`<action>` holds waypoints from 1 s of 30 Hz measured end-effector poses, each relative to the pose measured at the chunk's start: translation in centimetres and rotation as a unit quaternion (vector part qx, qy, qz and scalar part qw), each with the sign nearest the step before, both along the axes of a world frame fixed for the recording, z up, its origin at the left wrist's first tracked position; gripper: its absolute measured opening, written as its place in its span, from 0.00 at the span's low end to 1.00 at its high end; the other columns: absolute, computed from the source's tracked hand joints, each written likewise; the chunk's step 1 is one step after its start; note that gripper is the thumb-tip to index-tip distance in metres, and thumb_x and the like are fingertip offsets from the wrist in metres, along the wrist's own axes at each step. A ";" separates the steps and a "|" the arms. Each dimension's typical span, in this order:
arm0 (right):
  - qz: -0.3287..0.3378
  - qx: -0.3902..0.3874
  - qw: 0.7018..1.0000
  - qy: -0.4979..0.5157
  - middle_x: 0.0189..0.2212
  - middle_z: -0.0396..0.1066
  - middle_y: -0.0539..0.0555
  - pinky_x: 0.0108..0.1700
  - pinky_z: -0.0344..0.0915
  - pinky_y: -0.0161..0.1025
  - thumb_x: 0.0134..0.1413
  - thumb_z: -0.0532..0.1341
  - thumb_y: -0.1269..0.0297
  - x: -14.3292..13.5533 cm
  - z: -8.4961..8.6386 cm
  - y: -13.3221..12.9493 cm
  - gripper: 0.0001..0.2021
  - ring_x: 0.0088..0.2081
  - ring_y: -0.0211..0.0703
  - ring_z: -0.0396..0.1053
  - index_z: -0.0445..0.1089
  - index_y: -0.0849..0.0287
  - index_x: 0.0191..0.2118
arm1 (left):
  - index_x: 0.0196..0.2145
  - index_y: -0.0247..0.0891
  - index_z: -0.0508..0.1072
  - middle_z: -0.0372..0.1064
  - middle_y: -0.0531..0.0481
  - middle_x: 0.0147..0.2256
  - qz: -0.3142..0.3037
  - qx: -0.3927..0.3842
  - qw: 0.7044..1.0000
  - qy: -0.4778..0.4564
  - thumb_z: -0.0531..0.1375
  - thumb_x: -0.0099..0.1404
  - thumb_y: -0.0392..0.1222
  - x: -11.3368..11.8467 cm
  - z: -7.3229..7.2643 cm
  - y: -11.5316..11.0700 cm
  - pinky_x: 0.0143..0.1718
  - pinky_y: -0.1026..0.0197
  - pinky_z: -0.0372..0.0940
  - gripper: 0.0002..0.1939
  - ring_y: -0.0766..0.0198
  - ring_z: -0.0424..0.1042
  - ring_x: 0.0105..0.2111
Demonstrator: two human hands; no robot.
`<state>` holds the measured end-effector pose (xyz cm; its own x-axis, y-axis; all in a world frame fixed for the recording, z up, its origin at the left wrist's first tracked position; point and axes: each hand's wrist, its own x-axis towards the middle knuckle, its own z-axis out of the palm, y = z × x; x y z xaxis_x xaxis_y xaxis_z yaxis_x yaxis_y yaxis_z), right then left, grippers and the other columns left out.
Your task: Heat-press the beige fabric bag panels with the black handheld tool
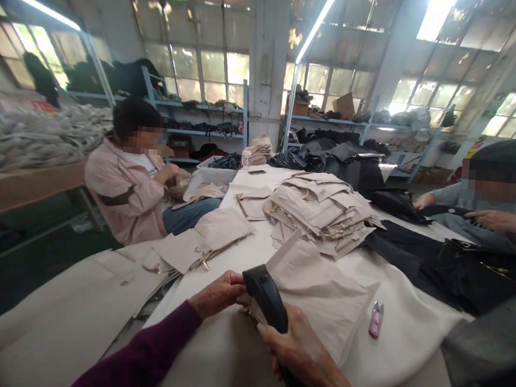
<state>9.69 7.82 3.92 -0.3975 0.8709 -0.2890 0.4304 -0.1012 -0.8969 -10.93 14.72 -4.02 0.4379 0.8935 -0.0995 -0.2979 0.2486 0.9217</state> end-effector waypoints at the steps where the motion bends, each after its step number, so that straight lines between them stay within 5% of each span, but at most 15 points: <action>1: -0.002 0.007 1.000 0.001 0.15 0.61 0.44 0.13 0.60 0.27 0.52 0.56 0.63 -0.1 0.1 0.2 0.07 0.14 0.31 0.61 0.61 0.60 0.28 | 0.32 0.28 0.77 0.70 0.46 0.26 0.006 -0.002 1.000 -0.003 0.67 0.51 0.46 0.1 0.0 0.0 0.28 0.63 0.63 0.16 0.67 0.67 0.24; 10: -0.001 -0.026 1.000 0.018 0.16 0.62 0.44 0.14 0.61 0.27 0.50 0.56 0.65 1.1 -1.1 -1.0 0.06 0.13 0.31 0.60 0.63 0.61 0.33 | 0.28 0.31 0.77 0.69 0.49 0.24 0.031 -0.012 0.999 0.003 0.67 0.52 0.43 0.2 -0.4 0.0 0.27 0.65 0.63 0.11 0.68 0.66 0.24; 17: -0.077 0.001 0.996 0.044 0.14 0.63 0.44 0.15 0.61 0.28 0.51 0.58 0.60 3.9 1.7 -0.6 0.09 0.14 0.33 0.61 0.62 0.60 0.27 | 0.35 0.32 0.77 0.72 0.48 0.28 0.038 0.051 0.989 0.131 0.61 0.59 0.46 1.5 0.4 -0.7 0.29 0.64 0.63 0.13 0.65 0.68 0.26; 20: -0.118 0.024 0.993 0.014 0.14 0.64 0.46 0.18 0.60 0.29 0.54 0.58 0.56 7.8 3.2 -2.7 0.13 0.15 0.33 0.62 0.63 0.61 0.26 | 0.32 0.33 0.77 0.69 0.51 0.24 0.078 0.167 0.947 0.263 0.56 0.61 0.43 3.1 1.1 -1.6 0.28 0.64 0.60 0.12 0.65 0.66 0.25; 24: -0.174 0.023 0.983 -0.055 0.12 0.63 0.46 0.20 0.60 0.32 0.54 0.57 0.53 13.0 4.7 -6.6 0.16 0.15 0.35 0.61 0.62 0.59 0.23 | 0.31 0.37 0.74 0.68 0.49 0.28 0.150 0.331 0.832 0.420 0.51 0.63 0.38 5.8 0.4 -3.1 0.33 0.61 0.61 0.12 0.61 0.67 0.29; 27: -0.182 0.006 0.978 -0.106 0.12 0.63 0.46 0.22 0.61 0.33 0.54 0.57 0.51 15.5 5.0 -10.0 0.17 0.16 0.36 0.62 0.62 0.58 0.22 | 0.39 0.36 0.71 0.68 0.45 0.33 0.198 0.381 0.774 0.466 0.50 0.63 0.35 7.3 -1.1 -4.4 0.38 0.56 0.63 0.12 0.57 0.68 0.34; 30: -0.179 -0.033 0.970 -0.162 0.12 0.64 0.47 0.25 0.61 0.34 0.54 0.56 0.49 16.6 4.1 -13.5 0.18 0.17 0.38 0.64 0.61 0.57 0.22 | 0.48 0.34 0.66 0.65 0.42 0.37 0.289 0.365 0.752 0.467 0.52 0.62 0.38 8.1 -2.1 -6.4 0.42 0.53 0.63 0.16 0.54 0.67 0.37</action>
<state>26.32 -5.65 8.05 0.0482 0.9114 -0.4087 0.6144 -0.3497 -0.7073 -2.82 8.34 -6.15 -0.0003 0.8739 0.4860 0.6999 -0.3469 0.6244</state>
